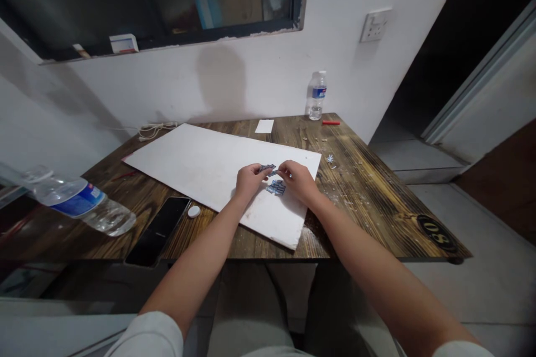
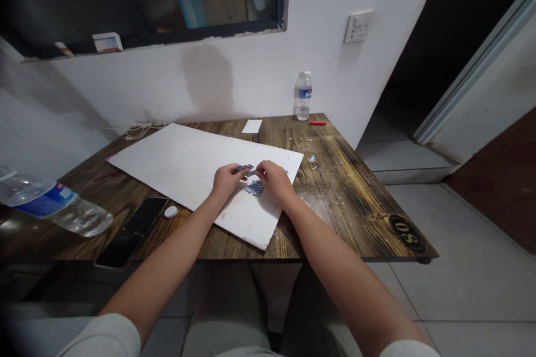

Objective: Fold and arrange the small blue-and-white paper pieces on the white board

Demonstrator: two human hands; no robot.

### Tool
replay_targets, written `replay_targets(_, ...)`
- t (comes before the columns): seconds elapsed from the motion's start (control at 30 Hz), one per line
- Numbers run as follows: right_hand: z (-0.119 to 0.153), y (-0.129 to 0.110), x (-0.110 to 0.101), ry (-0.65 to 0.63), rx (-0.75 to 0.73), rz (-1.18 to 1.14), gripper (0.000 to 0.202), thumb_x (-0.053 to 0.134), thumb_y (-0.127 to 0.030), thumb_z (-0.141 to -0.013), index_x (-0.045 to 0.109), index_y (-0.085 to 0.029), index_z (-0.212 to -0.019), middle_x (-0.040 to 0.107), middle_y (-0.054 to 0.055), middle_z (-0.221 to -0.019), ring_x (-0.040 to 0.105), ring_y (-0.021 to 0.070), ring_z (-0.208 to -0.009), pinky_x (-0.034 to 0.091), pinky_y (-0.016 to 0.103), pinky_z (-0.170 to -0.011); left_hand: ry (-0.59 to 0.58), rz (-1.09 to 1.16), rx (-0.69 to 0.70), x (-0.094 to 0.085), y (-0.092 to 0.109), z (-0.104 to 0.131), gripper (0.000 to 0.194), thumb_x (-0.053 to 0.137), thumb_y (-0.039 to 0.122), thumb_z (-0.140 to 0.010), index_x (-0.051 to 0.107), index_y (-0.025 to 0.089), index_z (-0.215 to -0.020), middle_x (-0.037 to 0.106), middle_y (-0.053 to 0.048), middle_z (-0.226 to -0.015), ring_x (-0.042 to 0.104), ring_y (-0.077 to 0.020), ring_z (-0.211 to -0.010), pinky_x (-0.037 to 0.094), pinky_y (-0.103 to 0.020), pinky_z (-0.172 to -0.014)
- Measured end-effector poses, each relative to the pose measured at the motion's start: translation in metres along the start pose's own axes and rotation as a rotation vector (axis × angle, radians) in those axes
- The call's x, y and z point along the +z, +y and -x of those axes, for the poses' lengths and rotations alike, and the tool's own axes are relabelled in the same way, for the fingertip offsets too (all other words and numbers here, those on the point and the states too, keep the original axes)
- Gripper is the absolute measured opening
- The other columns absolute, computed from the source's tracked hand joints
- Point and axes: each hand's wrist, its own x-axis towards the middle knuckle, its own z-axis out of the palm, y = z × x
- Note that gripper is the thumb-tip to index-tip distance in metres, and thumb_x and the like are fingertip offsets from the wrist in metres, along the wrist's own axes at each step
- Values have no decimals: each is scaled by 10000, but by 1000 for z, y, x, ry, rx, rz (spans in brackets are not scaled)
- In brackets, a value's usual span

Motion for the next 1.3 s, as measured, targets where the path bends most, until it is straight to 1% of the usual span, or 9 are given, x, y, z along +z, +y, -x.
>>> replay_targets(0.2,0,-2,-1,63,71,-164,68,622,-266,-799,592,-207,-784,656,13,-747,581,160,-677,430,283,-663,-111,84,-37,4,-2,1,350,775,491,-634,665,160,-661,635,-10,-567,616,-154,-545,424,-243,-516)
replay_targets(0.33,0,-3,-1,79,83,-251,140,633,-279,-775,627,-208,-896,680,15,-774,581,155,-658,443,280,-647,-166,76,-14,3,-1,2,352,774,478,-642,659,146,-641,634,-10,-560,597,-138,-538,419,-234,-530)
replay_targets(0.4,-1,-4,-1,80,69,-270,170,623,-279,-772,648,-206,-924,691,24,-788,586,158,-667,450,284,-658,-177,90,-18,3,2,3,369,751,500,-666,675,139,-677,635,-13,-562,592,-138,-538,413,-230,-522)
replay_targets(0.5,-2,-3,-2,100,73,-278,137,607,-280,-767,662,-199,-863,697,34,-780,585,162,-663,450,291,-662,-178,131,-16,4,7,6,419,703,549,-710,703,134,-771,682,-37,-659,625,-151,-587,412,-223,-509)
replay_targets(0.67,-4,0,-3,176,154,-337,128,603,-312,-769,638,-194,-807,675,21,-736,578,158,-645,443,282,-645,-117,130,-24,4,9,5,433,701,561,-715,712,142,-821,728,-66,-793,667,-167,-654,431,-219,-526)
replay_targets(0.83,-5,3,-1,138,171,-370,127,604,-311,-779,633,-191,-805,672,17,-726,572,144,-638,425,264,-631,-1,92,-52,-1,4,1,391,676,522,-750,712,140,-823,739,-88,-832,671,-168,-684,416,-212,-513)
replay_targets(1.0,-4,2,-1,76,166,-331,99,633,-291,-773,641,-194,-752,684,16,-712,574,146,-638,426,266,-636,54,33,-35,-4,-2,-3,374,696,511,-730,723,143,-794,718,-67,-734,653,-168,-696,399,-208,-515)
replay_targets(1.13,-3,-2,-3,56,142,-280,85,656,-276,-768,647,-196,-740,675,13,-713,579,149,-660,431,272,-655,-23,51,-43,0,-2,-2,347,738,477,-689,731,141,-773,693,-48,-671,619,-150,-628,395,-218,-523)
replay_targets(1.3,-3,-2,-4,98,128,-297,89,651,-286,-772,657,-197,-769,682,17,-728,589,155,-668,453,281,-667,-147,129,-93,4,0,1,331,771,449,-644,725,141,-756,645,-19,-588,579,-134,-549,405,-230,-518)
